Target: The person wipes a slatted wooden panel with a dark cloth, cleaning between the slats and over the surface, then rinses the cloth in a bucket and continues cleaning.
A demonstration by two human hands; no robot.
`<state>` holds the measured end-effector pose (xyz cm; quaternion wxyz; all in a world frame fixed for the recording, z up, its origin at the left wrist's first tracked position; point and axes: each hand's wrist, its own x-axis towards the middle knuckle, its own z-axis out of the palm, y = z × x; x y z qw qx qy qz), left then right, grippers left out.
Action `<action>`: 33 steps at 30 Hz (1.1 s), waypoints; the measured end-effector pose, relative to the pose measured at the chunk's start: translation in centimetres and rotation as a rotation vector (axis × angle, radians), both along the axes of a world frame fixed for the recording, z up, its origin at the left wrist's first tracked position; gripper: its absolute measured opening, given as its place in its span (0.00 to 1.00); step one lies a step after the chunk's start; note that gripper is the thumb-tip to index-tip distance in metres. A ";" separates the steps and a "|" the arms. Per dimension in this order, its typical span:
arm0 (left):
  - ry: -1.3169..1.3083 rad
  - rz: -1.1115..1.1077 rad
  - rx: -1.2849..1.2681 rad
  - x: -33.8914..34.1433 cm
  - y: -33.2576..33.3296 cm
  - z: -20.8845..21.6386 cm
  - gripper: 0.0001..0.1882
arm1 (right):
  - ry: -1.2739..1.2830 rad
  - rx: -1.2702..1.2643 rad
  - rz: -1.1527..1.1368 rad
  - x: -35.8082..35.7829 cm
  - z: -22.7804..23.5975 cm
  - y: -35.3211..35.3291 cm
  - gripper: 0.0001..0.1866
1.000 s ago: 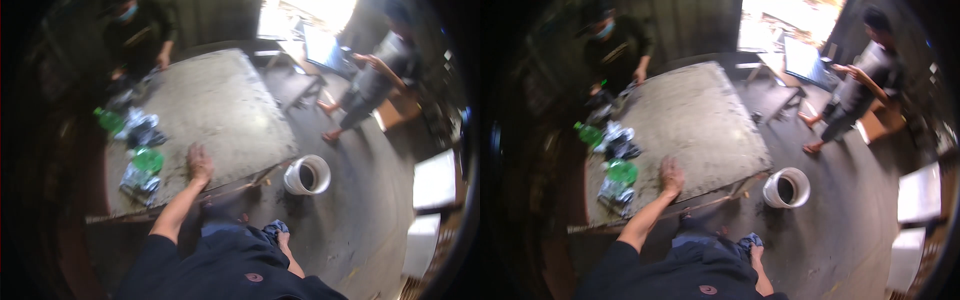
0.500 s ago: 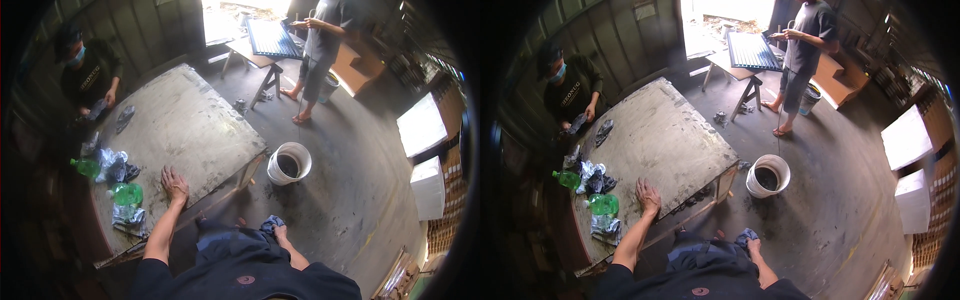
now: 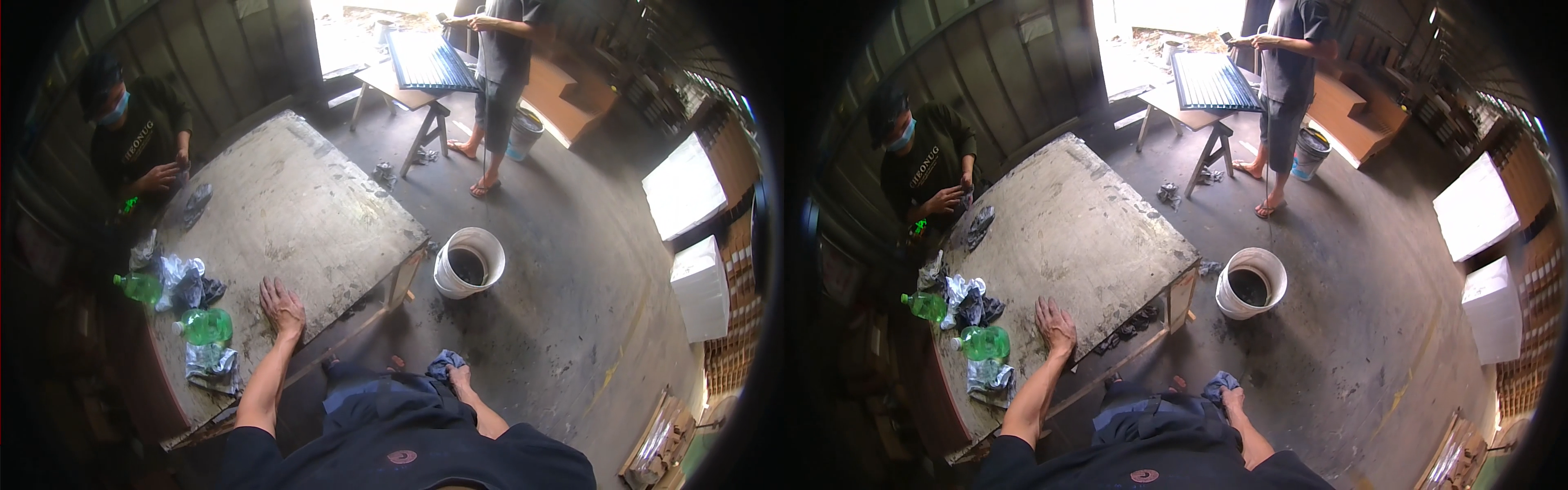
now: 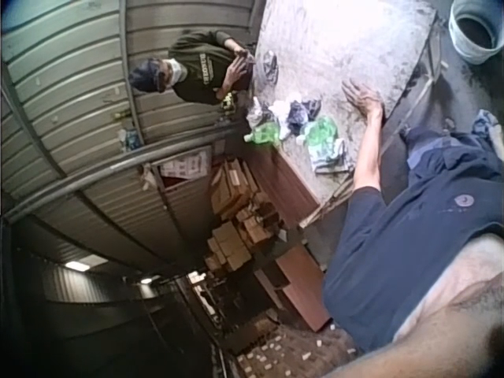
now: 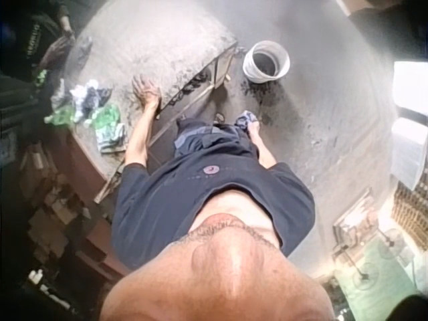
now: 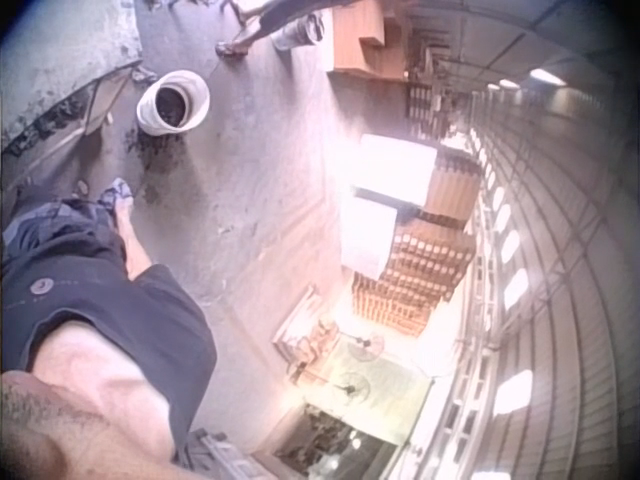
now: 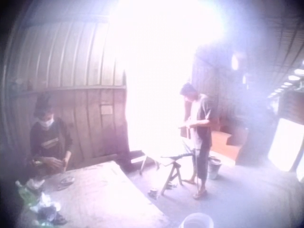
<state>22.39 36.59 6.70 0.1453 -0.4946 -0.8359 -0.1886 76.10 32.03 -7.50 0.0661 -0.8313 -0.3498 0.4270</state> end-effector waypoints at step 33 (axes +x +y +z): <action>-0.104 0.020 0.038 1.0 0.7 0.9 0.33 | 0.005 0.146 0.122 1.8 -2.0 1.5 0.22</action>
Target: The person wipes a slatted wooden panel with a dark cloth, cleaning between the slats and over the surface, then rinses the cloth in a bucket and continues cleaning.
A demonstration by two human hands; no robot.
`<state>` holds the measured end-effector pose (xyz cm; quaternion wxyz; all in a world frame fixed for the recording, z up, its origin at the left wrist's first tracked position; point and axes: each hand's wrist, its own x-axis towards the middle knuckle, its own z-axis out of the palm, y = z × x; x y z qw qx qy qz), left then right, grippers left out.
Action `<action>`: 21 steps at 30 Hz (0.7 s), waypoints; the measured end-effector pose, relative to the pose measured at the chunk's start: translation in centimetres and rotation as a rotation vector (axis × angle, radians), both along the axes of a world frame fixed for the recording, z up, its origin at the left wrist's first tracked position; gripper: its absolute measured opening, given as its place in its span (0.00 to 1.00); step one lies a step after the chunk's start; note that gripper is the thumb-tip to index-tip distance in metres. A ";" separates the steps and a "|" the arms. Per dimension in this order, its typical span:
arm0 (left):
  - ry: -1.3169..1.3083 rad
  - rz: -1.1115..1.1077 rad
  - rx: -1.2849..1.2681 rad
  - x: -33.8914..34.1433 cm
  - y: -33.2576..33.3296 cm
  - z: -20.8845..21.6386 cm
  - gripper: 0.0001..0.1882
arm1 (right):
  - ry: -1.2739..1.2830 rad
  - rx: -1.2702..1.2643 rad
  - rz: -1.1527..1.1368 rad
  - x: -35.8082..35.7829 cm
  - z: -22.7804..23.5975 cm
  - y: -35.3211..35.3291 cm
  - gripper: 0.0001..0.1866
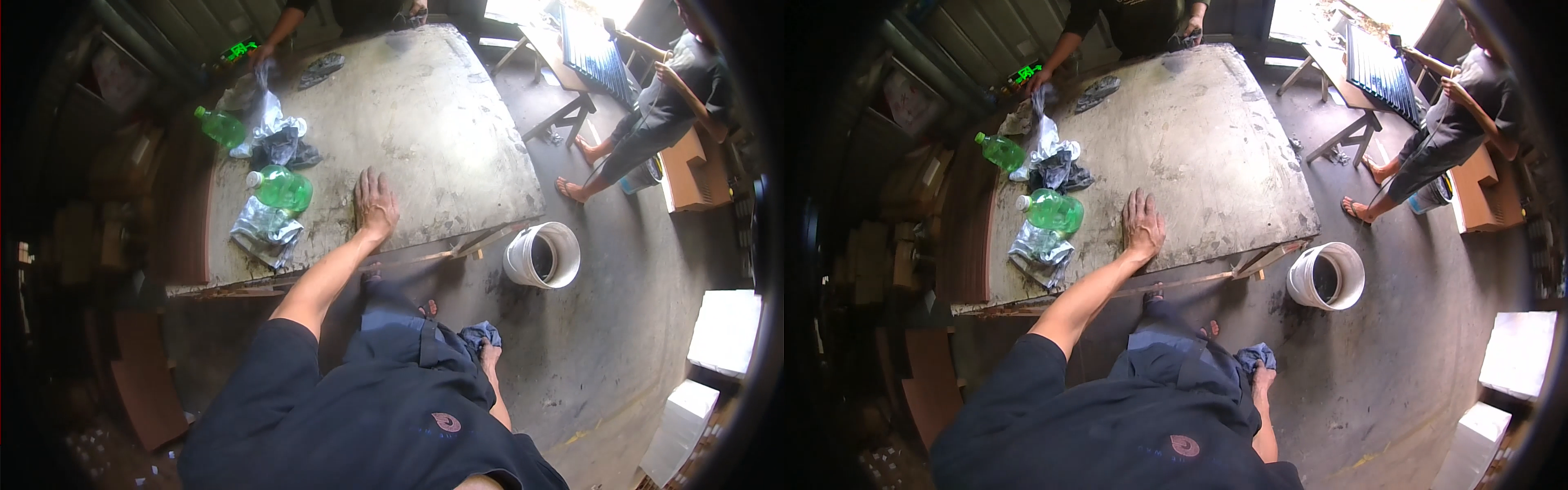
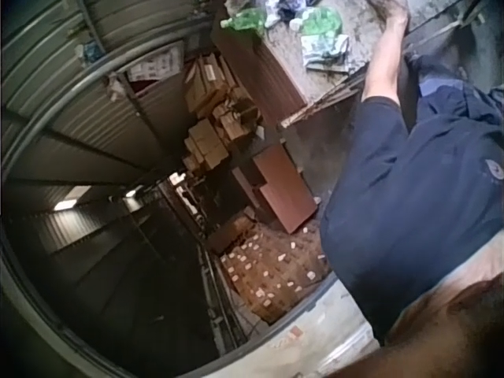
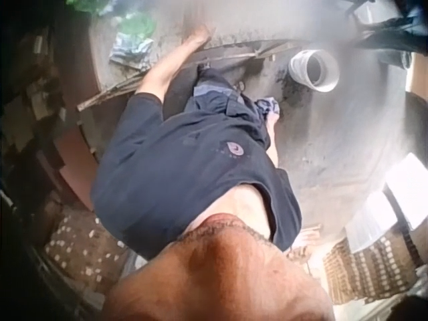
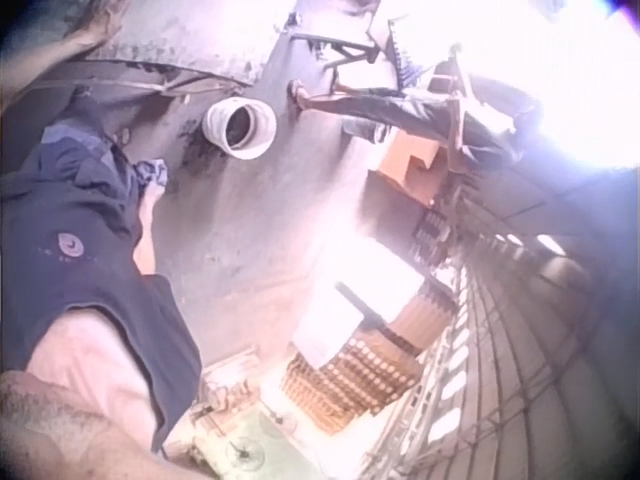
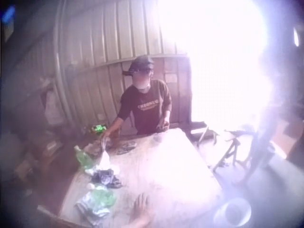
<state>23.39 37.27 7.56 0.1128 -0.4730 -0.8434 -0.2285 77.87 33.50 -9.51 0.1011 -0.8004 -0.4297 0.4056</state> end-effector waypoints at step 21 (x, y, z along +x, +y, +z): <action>0.010 0.032 -0.038 0.0 0.2 -0.7 0.31 | 0.083 -0.003 -0.078 1.7 -3.6 -1.5 0.26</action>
